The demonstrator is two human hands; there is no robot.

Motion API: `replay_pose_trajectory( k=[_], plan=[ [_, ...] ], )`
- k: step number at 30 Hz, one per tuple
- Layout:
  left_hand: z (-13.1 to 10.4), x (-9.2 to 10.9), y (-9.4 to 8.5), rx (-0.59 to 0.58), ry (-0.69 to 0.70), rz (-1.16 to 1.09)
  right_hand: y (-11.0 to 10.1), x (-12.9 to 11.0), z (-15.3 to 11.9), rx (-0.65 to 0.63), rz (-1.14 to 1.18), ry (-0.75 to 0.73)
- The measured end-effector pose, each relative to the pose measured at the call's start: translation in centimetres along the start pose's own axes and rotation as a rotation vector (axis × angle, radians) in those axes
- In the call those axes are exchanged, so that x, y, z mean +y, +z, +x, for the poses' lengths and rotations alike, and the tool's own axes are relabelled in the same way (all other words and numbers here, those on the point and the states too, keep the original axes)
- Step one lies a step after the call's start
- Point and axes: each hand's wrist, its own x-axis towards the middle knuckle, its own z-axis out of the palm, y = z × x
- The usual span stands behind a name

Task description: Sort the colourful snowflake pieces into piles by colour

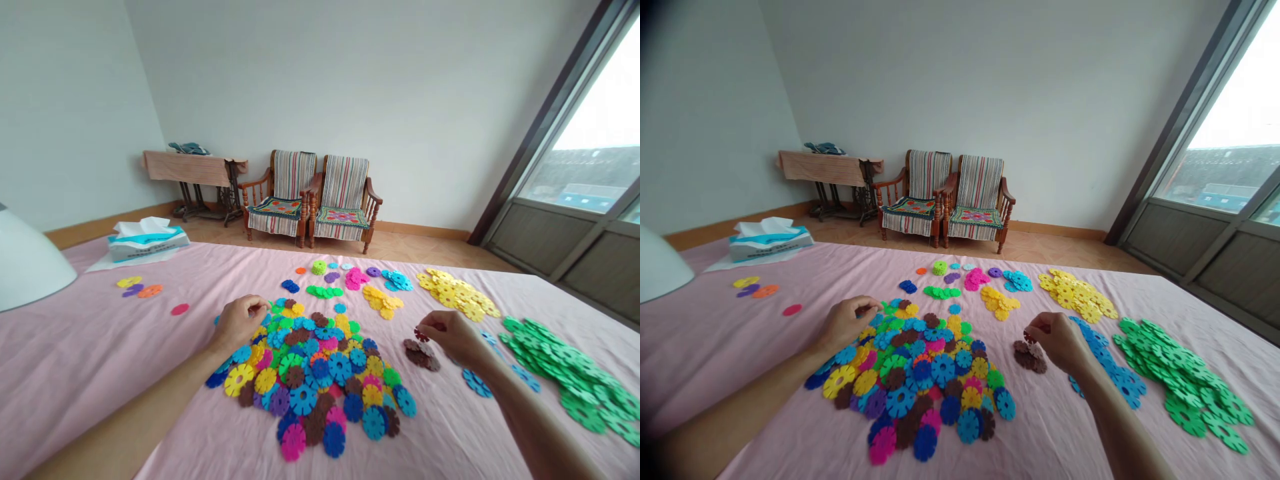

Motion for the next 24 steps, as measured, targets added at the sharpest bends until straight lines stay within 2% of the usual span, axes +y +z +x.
replay_pose_trajectory(
  k=[6, 11, 17, 20, 24],
  plan=[
    [0.2, -0.3, 0.1, 0.000, 0.004, 0.002, 0.4, 2.0, 0.7, 0.000, -0.063, 0.018],
    [0.2, -0.3, 0.2, 0.003, 0.002, 0.002, 1.2, 2.3, 0.9, 0.062, -0.122, 0.037],
    [0.2, -0.2, 0.2, 0.002, -0.006, -0.008, 0.5, 2.1, 0.8, 0.114, -0.288, 0.053],
    [0.1, -0.2, 0.2, -0.003, -0.007, -0.014, 0.0, 1.3, -0.1, 0.038, -0.332, 0.032],
    [0.1, 0.1, 0.1, -0.011, -0.008, -0.022, -0.2, -0.9, -1.9, -0.139, -0.459, -0.037]
  ],
)
